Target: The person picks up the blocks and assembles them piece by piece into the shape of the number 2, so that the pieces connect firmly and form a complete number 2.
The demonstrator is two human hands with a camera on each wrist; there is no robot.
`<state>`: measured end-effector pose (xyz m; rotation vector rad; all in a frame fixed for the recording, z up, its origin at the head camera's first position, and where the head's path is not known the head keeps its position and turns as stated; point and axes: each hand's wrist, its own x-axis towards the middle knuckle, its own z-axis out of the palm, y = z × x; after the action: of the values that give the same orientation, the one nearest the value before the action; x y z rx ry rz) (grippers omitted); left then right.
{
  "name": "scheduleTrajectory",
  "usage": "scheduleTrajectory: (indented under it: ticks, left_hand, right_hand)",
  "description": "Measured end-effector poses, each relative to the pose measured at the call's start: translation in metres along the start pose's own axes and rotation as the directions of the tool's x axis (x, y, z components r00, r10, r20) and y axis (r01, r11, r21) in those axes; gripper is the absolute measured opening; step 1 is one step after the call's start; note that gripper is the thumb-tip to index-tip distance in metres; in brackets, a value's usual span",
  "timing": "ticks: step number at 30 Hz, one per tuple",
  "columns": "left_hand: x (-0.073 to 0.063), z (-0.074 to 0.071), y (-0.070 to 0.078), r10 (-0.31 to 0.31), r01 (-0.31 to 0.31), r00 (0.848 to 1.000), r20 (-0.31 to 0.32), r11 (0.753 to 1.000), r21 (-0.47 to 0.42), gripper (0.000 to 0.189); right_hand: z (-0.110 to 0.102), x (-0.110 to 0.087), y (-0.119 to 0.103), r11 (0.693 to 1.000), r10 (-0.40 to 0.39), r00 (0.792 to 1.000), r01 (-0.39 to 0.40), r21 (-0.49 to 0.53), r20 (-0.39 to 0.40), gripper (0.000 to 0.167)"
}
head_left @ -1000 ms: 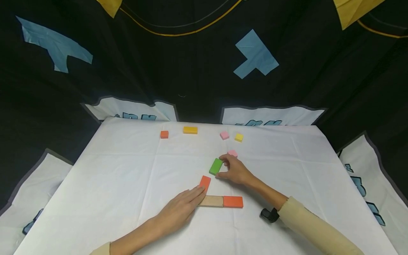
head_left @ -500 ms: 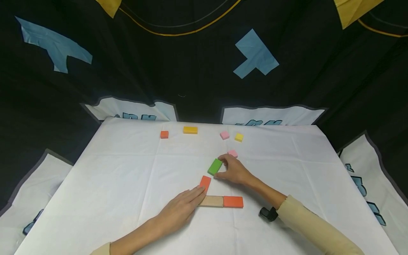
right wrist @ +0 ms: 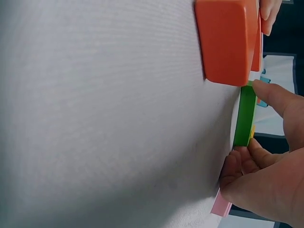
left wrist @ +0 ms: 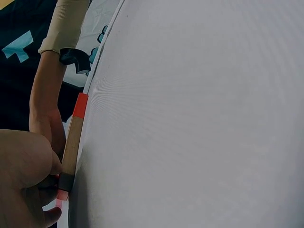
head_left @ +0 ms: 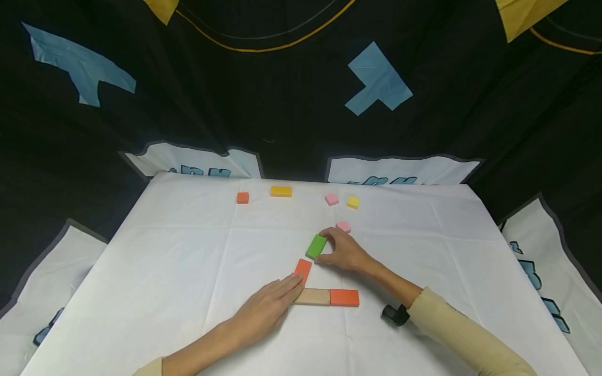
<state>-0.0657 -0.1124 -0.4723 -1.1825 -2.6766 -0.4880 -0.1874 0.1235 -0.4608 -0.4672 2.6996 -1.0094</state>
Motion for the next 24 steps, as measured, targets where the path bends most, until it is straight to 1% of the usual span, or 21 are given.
scheduleTrajectory:
  ticks: [7, 15, 24]
  left_hand:
    - [0.0003, -0.0008, 0.0003, -0.007, 0.007, 1.000, 0.011, 1.000, 0.004, 0.047]
    - [0.0002, 0.0018, -0.0012, 0.005, -0.005, 1.000, -0.007, 1.000, -0.005, 0.047]
    - [0.0006, 0.0018, -0.0008, 0.002, -0.002, 1.000, -0.003, 1.000, -0.004, 0.047]
  right_hand:
    - [-0.0001, 0.0013, 0.0021, 1.000, -0.026, 1.000, 0.027, -0.008, 0.014, 0.061]
    - [-0.0010, 0.0008, 0.0040, 0.995, -0.096, 0.995, 0.096, -0.005, 0.018, 0.060]
    - [-0.0012, -0.0003, 0.0044, 0.992, -0.124, 0.992, 0.125, -0.014, 0.032, 0.060]
